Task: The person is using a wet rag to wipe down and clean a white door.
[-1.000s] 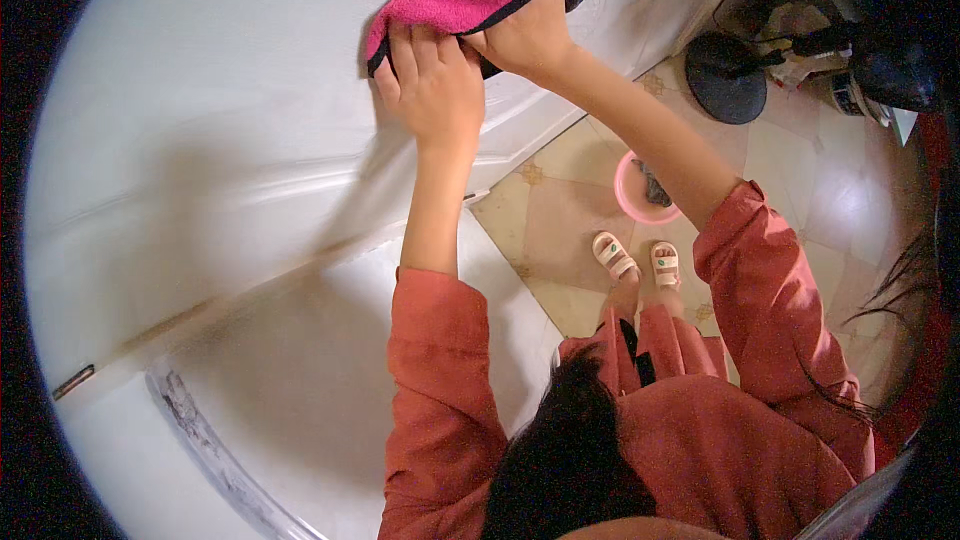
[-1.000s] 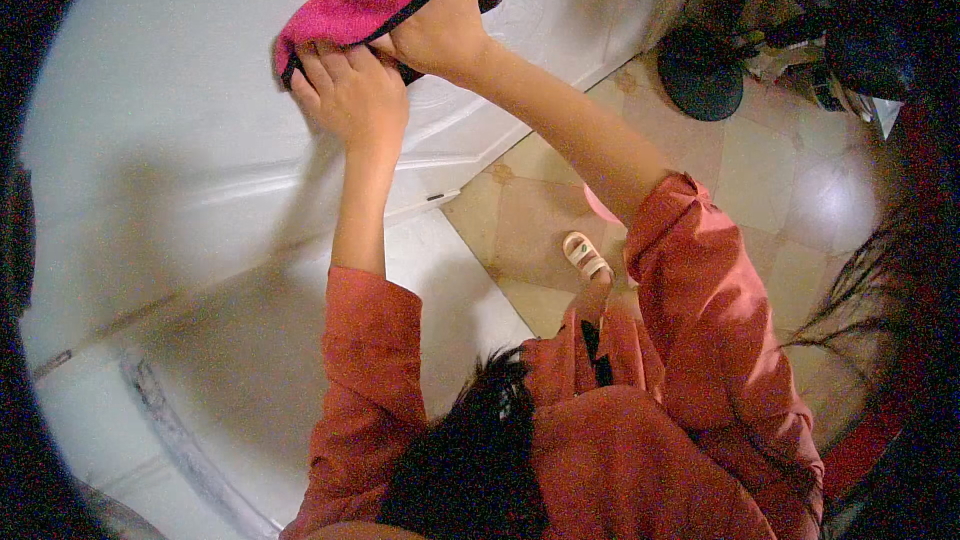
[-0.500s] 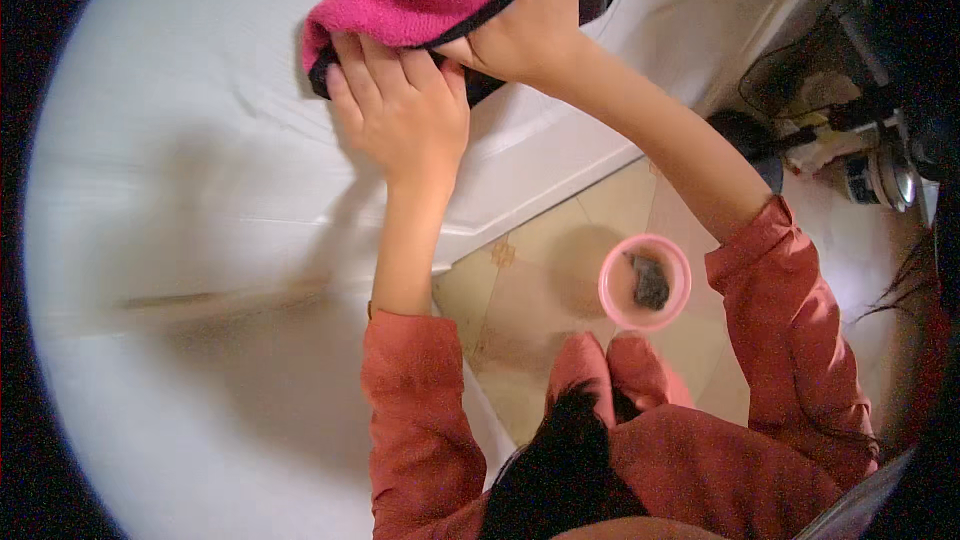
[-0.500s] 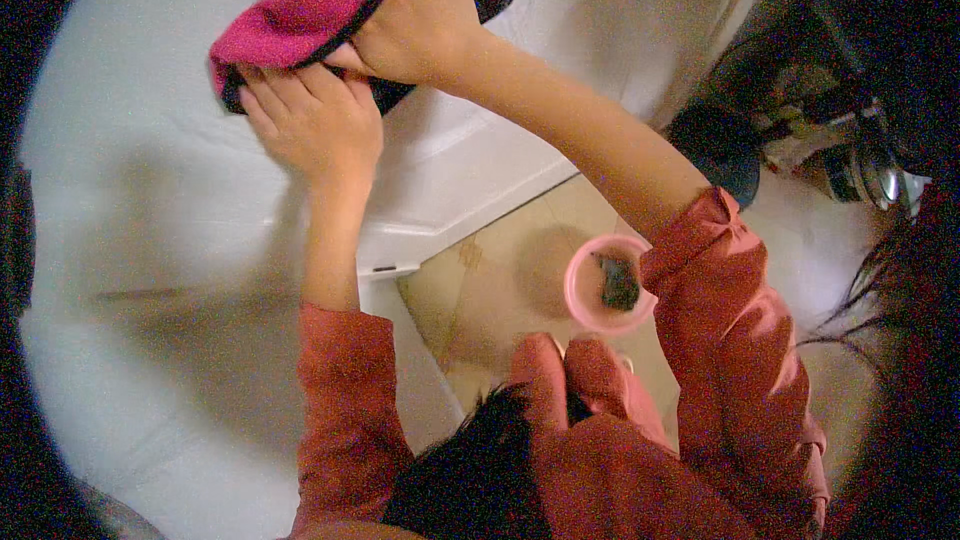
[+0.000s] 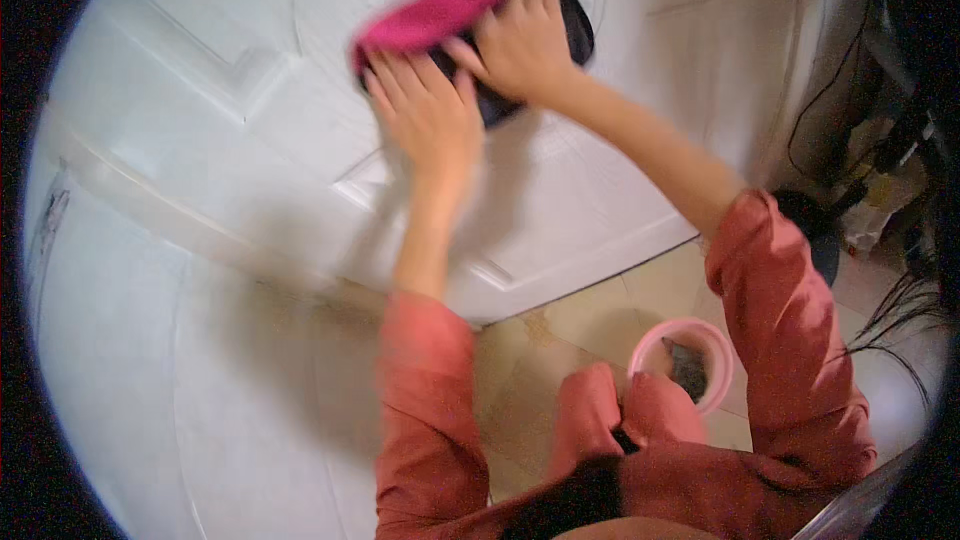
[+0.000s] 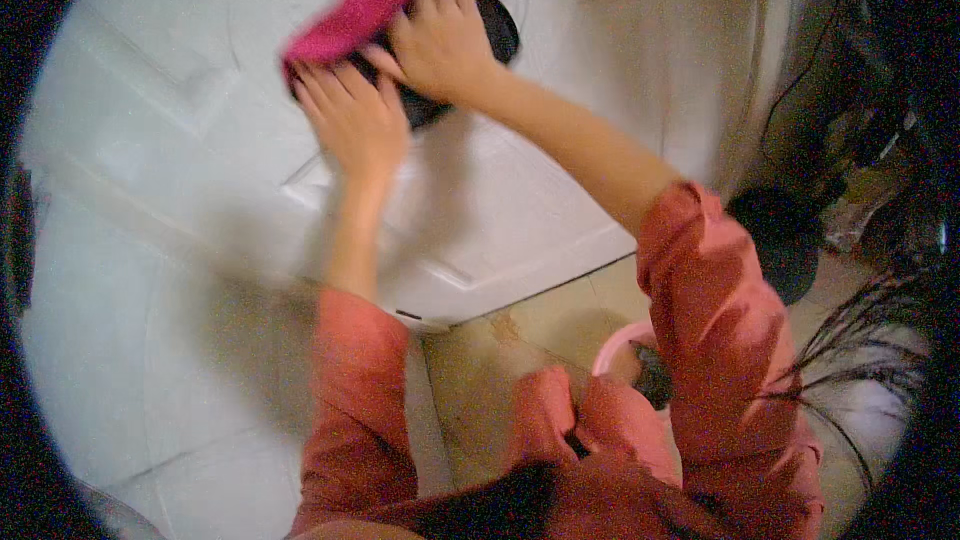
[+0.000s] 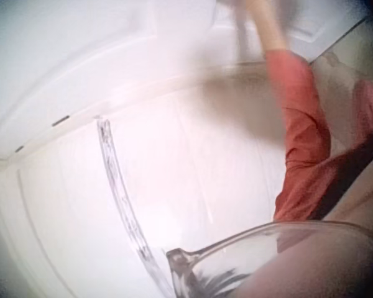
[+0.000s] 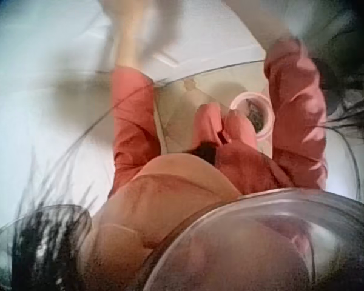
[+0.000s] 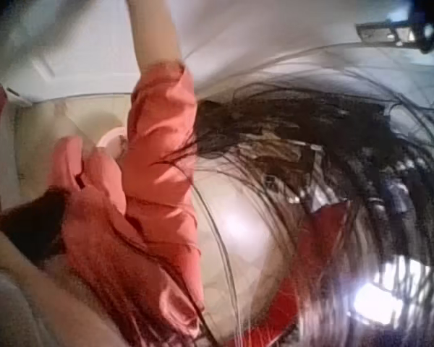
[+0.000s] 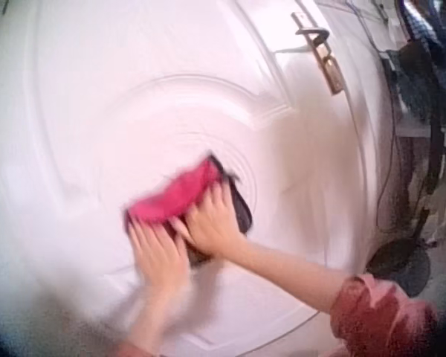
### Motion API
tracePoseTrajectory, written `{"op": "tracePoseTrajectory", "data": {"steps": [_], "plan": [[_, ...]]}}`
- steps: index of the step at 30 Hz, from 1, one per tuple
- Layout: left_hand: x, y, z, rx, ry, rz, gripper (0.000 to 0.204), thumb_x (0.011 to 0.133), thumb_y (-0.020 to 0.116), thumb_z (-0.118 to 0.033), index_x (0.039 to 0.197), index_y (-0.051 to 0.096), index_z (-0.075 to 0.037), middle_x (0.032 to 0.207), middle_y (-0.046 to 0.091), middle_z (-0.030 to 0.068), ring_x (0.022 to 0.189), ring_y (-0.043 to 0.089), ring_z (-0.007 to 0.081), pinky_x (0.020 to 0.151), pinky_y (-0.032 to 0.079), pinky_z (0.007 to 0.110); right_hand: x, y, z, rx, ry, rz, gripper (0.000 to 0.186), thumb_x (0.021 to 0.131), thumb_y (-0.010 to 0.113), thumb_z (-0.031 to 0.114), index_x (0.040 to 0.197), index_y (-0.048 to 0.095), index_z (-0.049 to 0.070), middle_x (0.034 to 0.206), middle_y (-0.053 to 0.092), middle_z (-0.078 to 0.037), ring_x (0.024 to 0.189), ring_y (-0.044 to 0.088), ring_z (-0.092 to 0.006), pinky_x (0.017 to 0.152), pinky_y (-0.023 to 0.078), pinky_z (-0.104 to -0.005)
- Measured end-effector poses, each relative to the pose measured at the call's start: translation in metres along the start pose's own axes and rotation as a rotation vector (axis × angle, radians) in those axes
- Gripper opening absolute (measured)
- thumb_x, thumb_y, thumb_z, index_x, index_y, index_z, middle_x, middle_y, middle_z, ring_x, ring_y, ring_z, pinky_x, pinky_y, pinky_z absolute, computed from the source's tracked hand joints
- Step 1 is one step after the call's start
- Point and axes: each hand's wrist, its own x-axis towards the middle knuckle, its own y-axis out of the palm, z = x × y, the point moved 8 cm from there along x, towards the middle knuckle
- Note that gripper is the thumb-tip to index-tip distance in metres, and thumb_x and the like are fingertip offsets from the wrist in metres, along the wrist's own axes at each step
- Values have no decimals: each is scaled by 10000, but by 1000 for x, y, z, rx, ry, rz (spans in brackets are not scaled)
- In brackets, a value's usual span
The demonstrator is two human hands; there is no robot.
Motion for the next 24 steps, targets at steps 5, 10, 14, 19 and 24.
{"op": "tracePoseTrajectory", "data": {"steps": [5,10,14,19,24], "plan": [[53,-28,12,130,134,-241,569,823,557,-289,1202,399,104,1281,401,325,1250,345,454,1049,262,520,62,-21,-4,60,24,-241,605,818,518,439,1021,557,-130,1117,465,-402,1122,402,-523,1027,243,-579],[10,14,-5,86,134,-67,575,794,577,-276,1196,407,99,1260,413,325,1231,358,464,1036,269,540,20,-10,-4,143,-44,-159,591,806,512,461,1139,573,-24,1197,502,-294,1164,390,-502,1044,227,-572],[-38,33,-26,15,179,-42,580,763,622,-275,1175,424,82,1262,421,306,1232,362,454,1018,281,541,-43,0,-3,214,-27,-85,599,811,512,458,1224,524,24,1252,473,-255,1174,391,-474,1047,231,-565],[-121,64,-57,-135,188,144,561,722,679,-239,1162,473,42,1218,481,252,1187,421,417,977,332,528,-152,21,9,15,-71,119,503,804,492,504,1200,569,203,1180,554,-111,1115,473,-322,1056,254,-521],[-165,80,-71,-96,115,287,625,737,691,-287,1230,443,8,1230,494,218,1211,419,369,1012,316,495,-181,26,10,172,-38,190,475,799,512,470,1148,587,157,1184,548,-100,1116,471,-300,1068,250,-505]]}}
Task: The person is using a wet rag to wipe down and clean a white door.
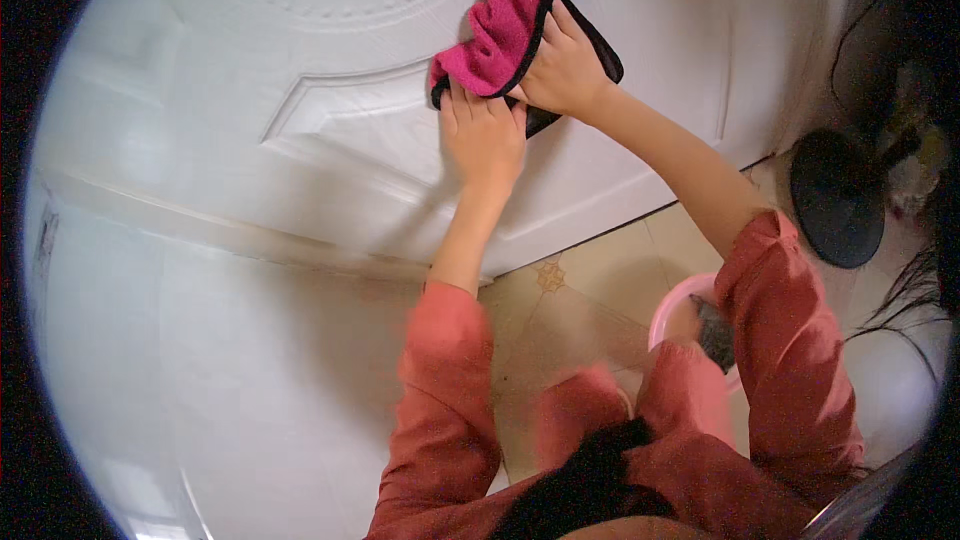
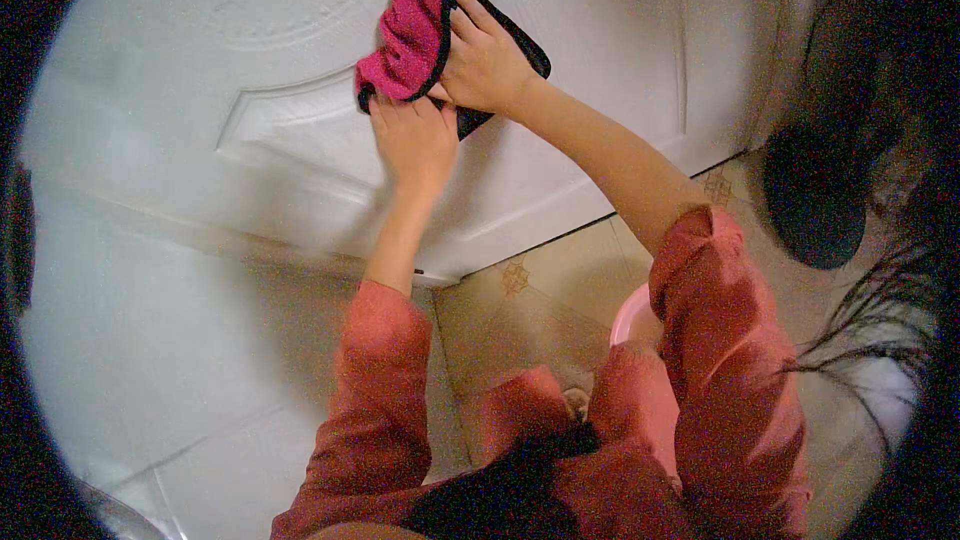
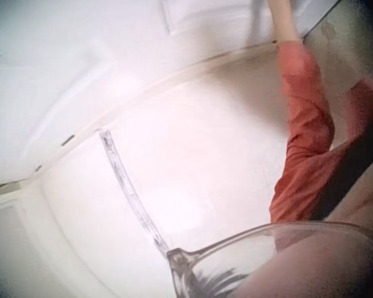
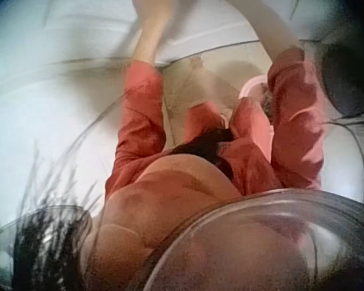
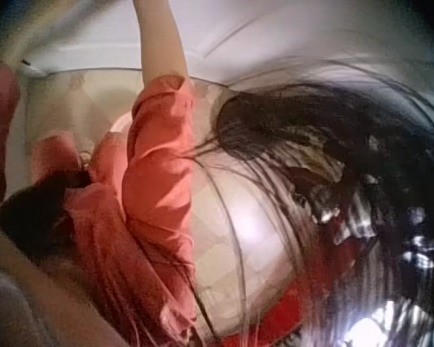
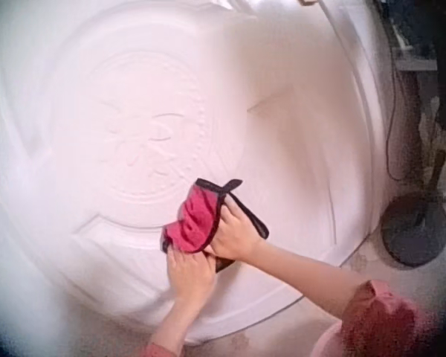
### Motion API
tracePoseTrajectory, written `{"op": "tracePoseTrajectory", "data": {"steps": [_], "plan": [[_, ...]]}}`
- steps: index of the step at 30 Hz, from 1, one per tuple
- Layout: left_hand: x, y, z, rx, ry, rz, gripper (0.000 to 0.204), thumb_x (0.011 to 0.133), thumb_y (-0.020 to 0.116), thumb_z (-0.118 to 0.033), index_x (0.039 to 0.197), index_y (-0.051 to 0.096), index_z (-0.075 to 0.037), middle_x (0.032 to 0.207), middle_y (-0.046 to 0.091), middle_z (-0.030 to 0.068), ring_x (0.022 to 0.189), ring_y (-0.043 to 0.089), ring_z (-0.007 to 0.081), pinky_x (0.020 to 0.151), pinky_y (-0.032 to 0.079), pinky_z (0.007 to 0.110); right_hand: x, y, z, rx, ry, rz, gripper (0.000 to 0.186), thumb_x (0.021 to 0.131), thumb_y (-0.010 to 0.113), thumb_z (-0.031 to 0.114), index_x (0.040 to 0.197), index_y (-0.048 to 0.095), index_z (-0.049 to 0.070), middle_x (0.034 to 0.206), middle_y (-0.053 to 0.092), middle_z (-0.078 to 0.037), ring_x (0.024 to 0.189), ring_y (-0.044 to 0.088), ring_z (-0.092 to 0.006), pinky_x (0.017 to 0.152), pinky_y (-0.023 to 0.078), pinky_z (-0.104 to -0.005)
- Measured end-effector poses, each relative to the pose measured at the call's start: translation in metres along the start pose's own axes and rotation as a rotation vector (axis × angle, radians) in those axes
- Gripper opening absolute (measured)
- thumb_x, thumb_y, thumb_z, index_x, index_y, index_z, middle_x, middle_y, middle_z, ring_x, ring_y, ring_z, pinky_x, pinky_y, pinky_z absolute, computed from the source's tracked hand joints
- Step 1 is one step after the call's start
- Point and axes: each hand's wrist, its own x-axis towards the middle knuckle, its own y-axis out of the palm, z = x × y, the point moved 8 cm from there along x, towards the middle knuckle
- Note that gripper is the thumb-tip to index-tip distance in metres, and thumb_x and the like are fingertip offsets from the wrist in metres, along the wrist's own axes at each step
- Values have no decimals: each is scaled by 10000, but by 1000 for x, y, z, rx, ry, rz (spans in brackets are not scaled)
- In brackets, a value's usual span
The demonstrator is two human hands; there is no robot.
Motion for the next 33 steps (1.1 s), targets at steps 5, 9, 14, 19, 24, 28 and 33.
{"op": "tracePoseTrajectory", "data": {"steps": [5,9,14,19,24,28,33], "plan": [[-28,18,-12,-17,162,126,550,763,663,-338,1181,521,-10,1280,479,208,1238,403,354,1041,291,468,-74,25,11,-61,28,381,533,837,461,484,1226,547,131,1226,533,-115,1210,416,-313,1106,171,-501],[-26,10,1,85,187,143,506,776,642,-388,1113,591,-14,1297,466,221,1250,395,352,1079,249,450,-59,1,23,-221,48,181,550,854,445,508,1160,598,78,1169,571,-154,1166,447,-353,1098,180,-509],[37,-66,51,139,49,-115,742,787,602,-458,1238,430,106,1323,400,309,1284,317,432,1079,201,525,46,-20,3,-159,189,115,556,810,502,559,1022,603,55,1057,578,-204,1007,531,-374,940,361,-508],[59,-106,81,343,130,-198,773,830,537,-519,1220,395,133,1270,402,366,1244,344,481,1046,250,542,109,-50,25,-136,64,-58,595,820,522,506,984,560,-64,1060,503,-326,1016,465,-450,937,331,-531],[37,-101,73,375,126,-134,768,829,536,-525,1216,406,125,1264,407,366,1216,371,487,1029,266,554,88,-31,36,-140,102,146,597,838,493,521,900,607,-62,1008,539,-341,1032,458,-498,951,307,-578],[14,-67,58,175,50,-50,812,693,688,-503,1210,425,65,1284,412,278,1252,335,447,1028,266,540,44,-13,30,-172,37,104,620,833,477,551,860,627,-49,1030,549,-342,1041,451,-513,947,293,-618],[-5,-46,53,174,18,-58,805,687,697,-496,1217,423,43,1297,414,258,1266,333,446,1024,268,548,8,30,24,-172,91,502,635,818,482,565,942,645,-36,1066,534,-347,1054,442,-517,957,281,-627]]}}
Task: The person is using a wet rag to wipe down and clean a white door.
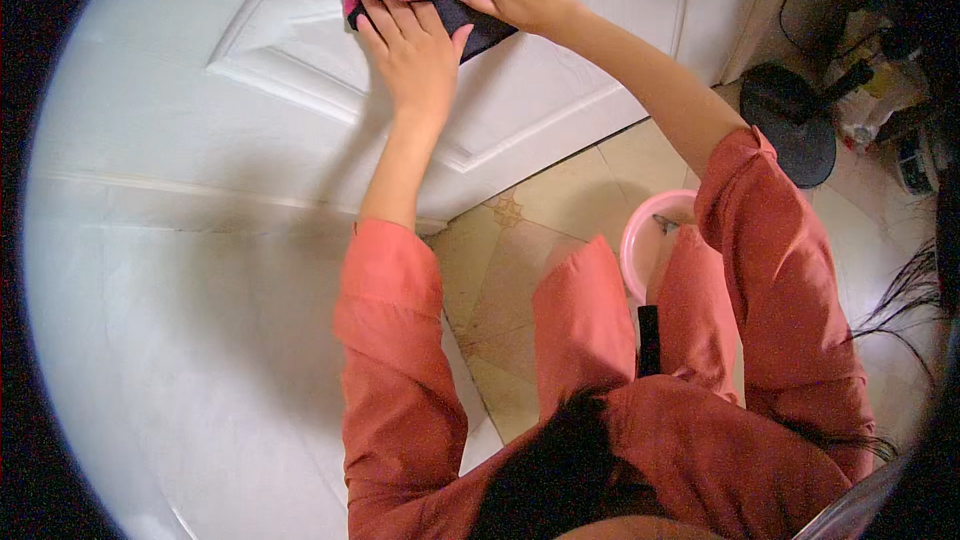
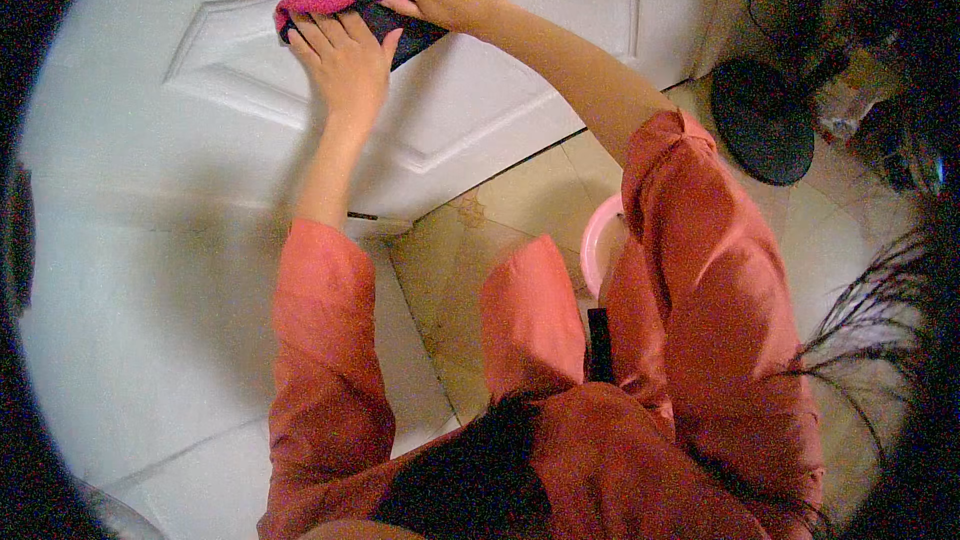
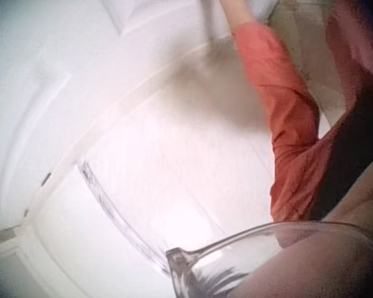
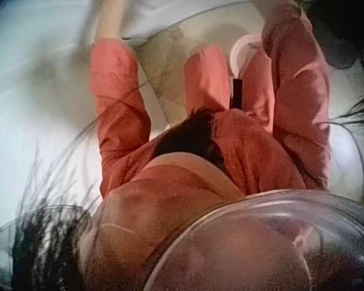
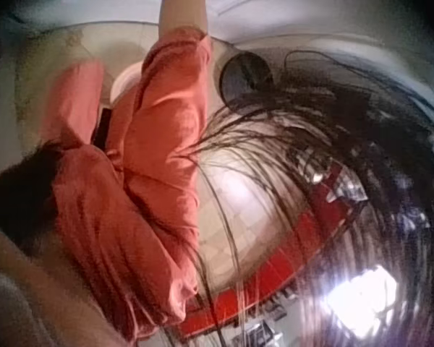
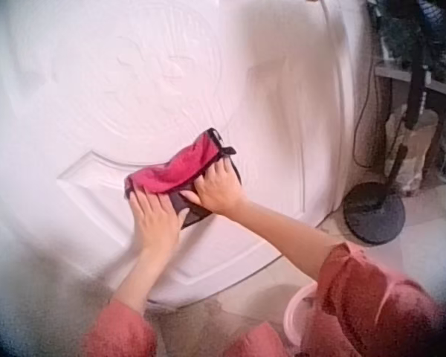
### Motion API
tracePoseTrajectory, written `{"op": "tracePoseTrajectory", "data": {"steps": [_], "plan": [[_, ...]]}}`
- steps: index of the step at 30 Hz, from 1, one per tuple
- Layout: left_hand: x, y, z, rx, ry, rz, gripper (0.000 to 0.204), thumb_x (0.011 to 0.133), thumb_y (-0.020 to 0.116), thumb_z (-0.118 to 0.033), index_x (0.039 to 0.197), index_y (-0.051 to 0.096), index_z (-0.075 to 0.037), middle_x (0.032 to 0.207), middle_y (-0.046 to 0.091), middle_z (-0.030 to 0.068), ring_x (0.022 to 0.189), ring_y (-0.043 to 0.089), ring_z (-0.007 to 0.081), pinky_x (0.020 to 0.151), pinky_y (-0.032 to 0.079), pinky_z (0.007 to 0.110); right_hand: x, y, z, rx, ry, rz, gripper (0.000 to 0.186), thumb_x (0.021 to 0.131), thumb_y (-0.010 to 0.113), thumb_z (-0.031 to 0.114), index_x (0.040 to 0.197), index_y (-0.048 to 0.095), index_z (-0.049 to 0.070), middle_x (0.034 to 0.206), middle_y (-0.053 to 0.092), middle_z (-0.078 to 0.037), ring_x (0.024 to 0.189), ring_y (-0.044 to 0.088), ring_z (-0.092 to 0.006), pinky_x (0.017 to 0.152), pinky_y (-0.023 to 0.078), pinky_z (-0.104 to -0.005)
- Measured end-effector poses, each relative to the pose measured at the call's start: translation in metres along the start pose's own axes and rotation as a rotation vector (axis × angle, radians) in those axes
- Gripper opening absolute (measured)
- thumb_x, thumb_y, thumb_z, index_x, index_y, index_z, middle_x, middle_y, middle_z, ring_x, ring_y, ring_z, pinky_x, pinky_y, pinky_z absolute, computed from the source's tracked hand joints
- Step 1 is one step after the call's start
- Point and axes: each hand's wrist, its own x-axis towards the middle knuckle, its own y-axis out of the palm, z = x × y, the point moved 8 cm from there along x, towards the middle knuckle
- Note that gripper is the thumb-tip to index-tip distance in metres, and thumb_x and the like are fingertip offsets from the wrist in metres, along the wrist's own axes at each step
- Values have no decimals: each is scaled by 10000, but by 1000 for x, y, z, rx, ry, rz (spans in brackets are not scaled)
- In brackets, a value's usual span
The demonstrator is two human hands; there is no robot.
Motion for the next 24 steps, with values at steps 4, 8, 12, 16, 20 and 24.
{"op": "tracePoseTrajectory", "data": {"steps": [4,8,12,16,20,24], "plan": [[-2,9,-20,-22,6,22,745,676,710,-483,1182,463,5,1269,444,223,1241,370,431,1009,297,536,-16,-11,-14,39,-57,-414,751,767,494,606,1239,524,22,1285,419,-316,1198,348,-496,969,243,-646],[-14,26,-38,-57,45,32,684,661,727,-459,1150,497,-40,1225,479,176,1205,413,410,995,321,517,-17,-1,-16,55,-79,-375,841,742,424,683,1315,464,70,1367,402,-213,1256,313,-460,983,230,-637],[-41,48,-50,-94,47,54,700,640,733,-460,1147,499,-37,1201,493,176,1187,435,393,988,334,501,-37,15,-6,140,-110,-349,776,753,448,651,1286,490,88,1327,445,-201,1229,357,-445,971,254,-621],[-98,97,-68,-136,129,347,495,783,608,-455,1140,566,-114,1215,545,89,1177,467,289,982,345,437,-85,73,18,7,-167,-254,578,772,485,556,1155,562,130,1192,544,-111,1191,455,-346,920,348,-548],[-150,123,-102,-124,234,379,411,822,567,-434,1128,598,-161,1230,555,10,1169,479,213,968,354,380,-150,131,30,-15,-242,52,601,808,425,564,1276,505,195,1295,508,-51,1281,373,-292,1022,252,-544],[-151,141,-103,-129,288,537,418,820,570,-419,1150,597,-163,1239,552,-10,1145,485,160,962,357,322,-166,152,32,-44,-239,107,487,795,484,462,1190,560,189,1204,549,-50,1221,424,-275,1050,228,-557]]}}
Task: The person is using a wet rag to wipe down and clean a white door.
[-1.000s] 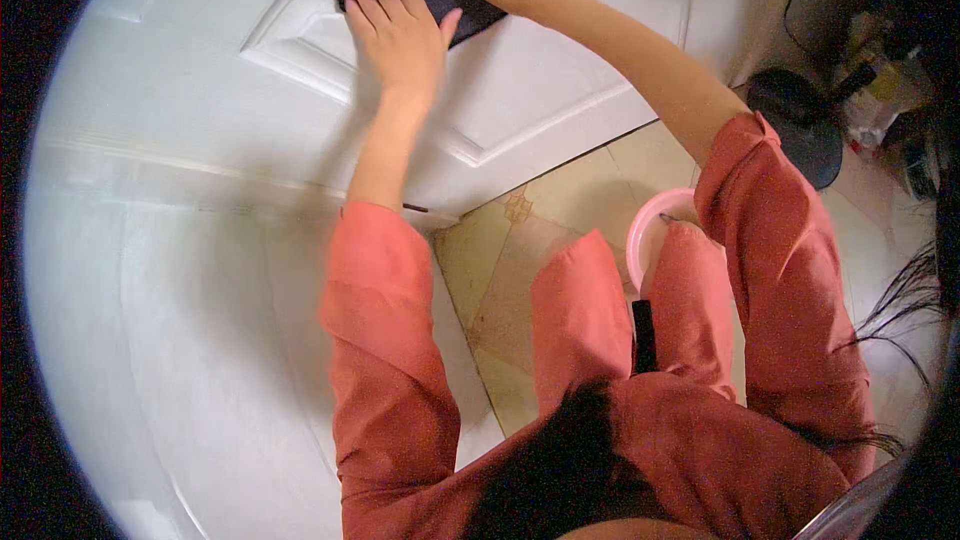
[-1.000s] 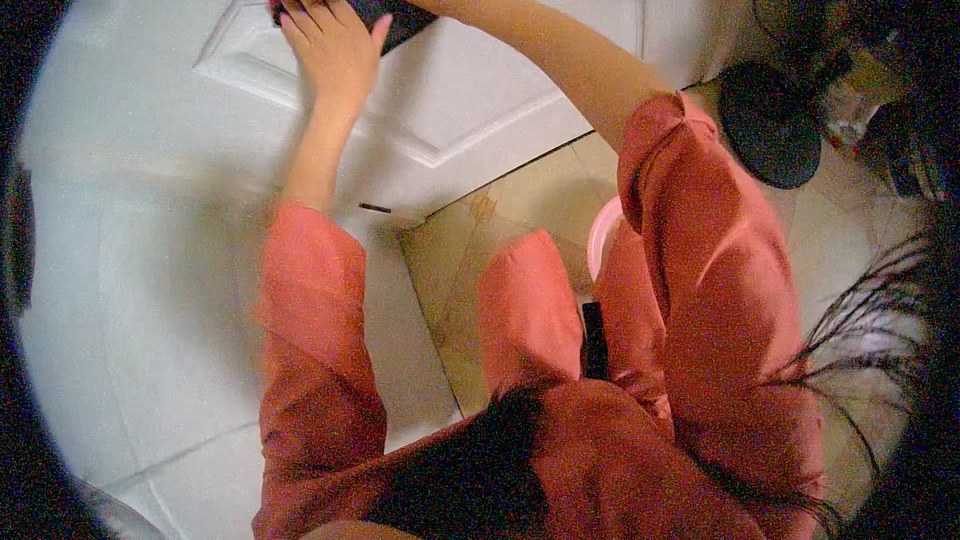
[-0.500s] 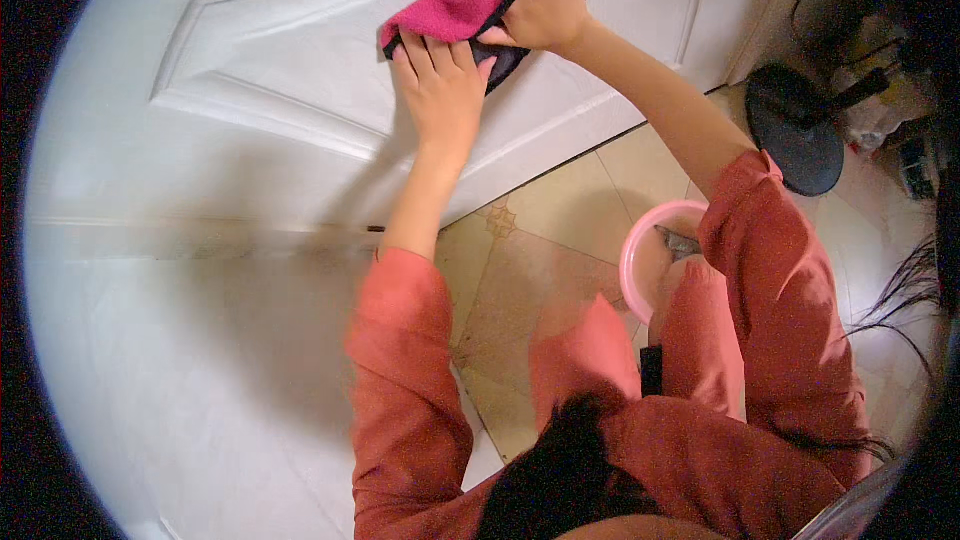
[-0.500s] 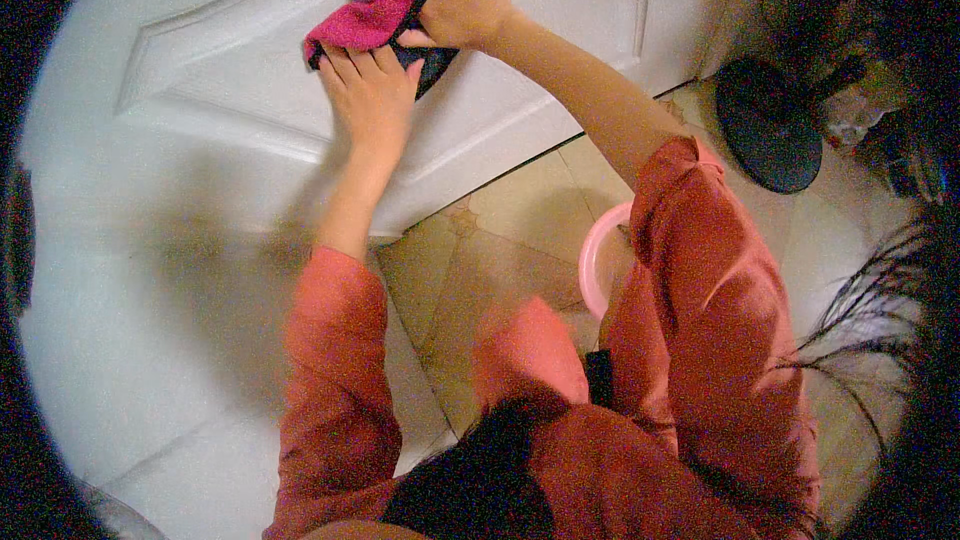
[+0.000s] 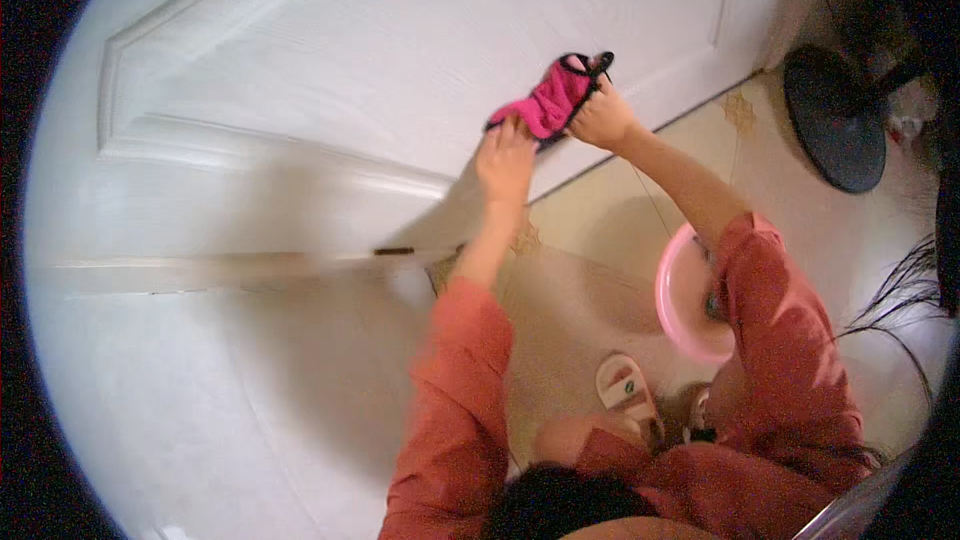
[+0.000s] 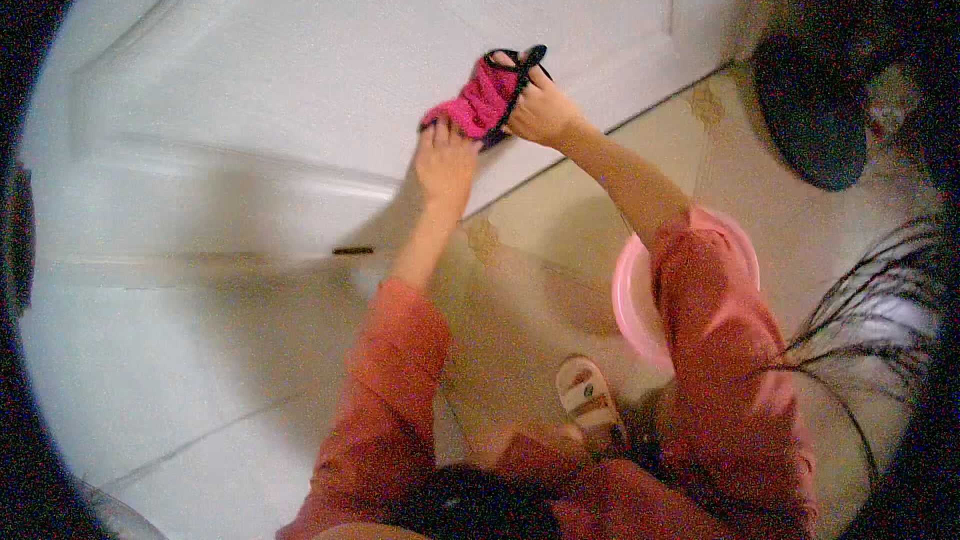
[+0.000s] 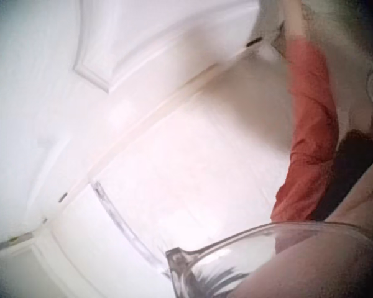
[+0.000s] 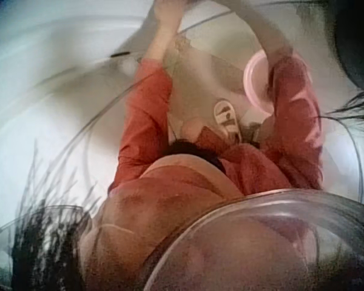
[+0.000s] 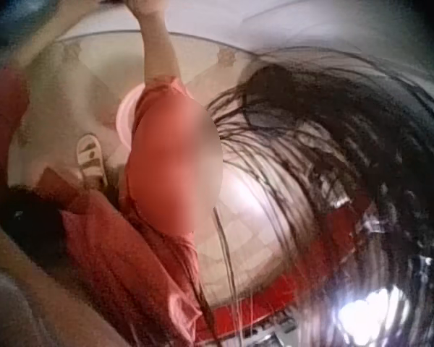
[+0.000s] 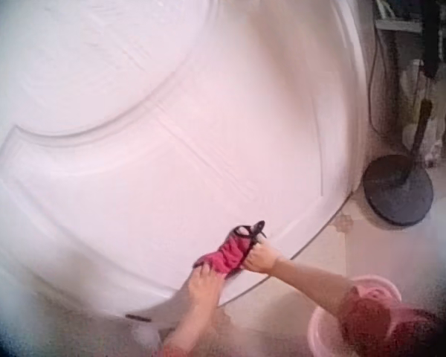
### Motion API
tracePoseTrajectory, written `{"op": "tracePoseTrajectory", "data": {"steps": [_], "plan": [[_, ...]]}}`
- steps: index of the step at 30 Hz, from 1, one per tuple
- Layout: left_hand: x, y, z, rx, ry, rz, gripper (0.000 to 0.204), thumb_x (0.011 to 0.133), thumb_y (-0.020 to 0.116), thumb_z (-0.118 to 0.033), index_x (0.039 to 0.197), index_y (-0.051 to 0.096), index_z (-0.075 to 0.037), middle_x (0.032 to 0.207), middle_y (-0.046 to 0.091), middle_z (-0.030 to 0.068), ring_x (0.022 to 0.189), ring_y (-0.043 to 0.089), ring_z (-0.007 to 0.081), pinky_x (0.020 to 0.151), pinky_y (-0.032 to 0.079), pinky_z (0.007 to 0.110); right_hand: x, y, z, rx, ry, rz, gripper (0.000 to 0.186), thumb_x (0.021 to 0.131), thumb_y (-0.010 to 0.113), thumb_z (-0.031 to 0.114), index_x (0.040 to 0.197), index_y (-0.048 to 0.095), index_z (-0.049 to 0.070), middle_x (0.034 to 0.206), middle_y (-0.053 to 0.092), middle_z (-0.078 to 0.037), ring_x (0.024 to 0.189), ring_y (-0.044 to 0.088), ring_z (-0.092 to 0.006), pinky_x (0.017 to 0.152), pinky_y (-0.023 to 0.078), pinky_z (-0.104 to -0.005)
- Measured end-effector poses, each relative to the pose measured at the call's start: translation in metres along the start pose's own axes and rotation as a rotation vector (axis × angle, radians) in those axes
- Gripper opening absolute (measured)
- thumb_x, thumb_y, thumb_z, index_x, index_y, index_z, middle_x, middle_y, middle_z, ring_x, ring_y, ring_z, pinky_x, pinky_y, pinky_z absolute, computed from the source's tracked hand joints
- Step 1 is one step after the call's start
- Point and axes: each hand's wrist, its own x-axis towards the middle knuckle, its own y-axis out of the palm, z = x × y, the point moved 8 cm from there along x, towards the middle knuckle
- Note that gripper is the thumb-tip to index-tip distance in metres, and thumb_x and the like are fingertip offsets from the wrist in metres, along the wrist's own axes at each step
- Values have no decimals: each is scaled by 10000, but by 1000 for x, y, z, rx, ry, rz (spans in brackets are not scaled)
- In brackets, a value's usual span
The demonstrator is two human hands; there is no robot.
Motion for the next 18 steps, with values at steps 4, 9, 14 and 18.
{"op": "tracePoseTrajectory", "data": {"steps": [4,9,14,18], "plan": [[16,-16,39,85,9,71,489,771,619,-449,1168,586,-166,1261,543,-17,1105,507,136,961,375,302,35,-37,-11,36,166,-25,498,810,501,399,1252,538,171,1295,503,-109,1258,384,-357,1070,178,-572],[35,-161,119,165,-111,-250,639,651,706,-479,1118,575,-62,1255,520,134,1211,440,312,1008,330,445,149,-143,-41,95,189,-276,620,780,488,557,1234,533,137,1226,527,-133,1156,440,-370,944,299,-579],[43,-159,108,130,-133,-397,620,646,725,-435,1119,576,-62,1190,554,115,1195,453,288,972,336,450,146,-130,-54,201,187,-348,629,785,505,515,1257,513,100,1270,486,-177,1203,387,-410,965,271,-606],[35,-114,91,80,-141,-310,583,670,714,-408,1134,575,-84,1212,542,93,1199,450,253,960,337,433,121,-108,-39,279,72,-433,620,819,461,524,1264,507,95,1290,469,-219,1242,374,-397,1019,248,-562]]}}
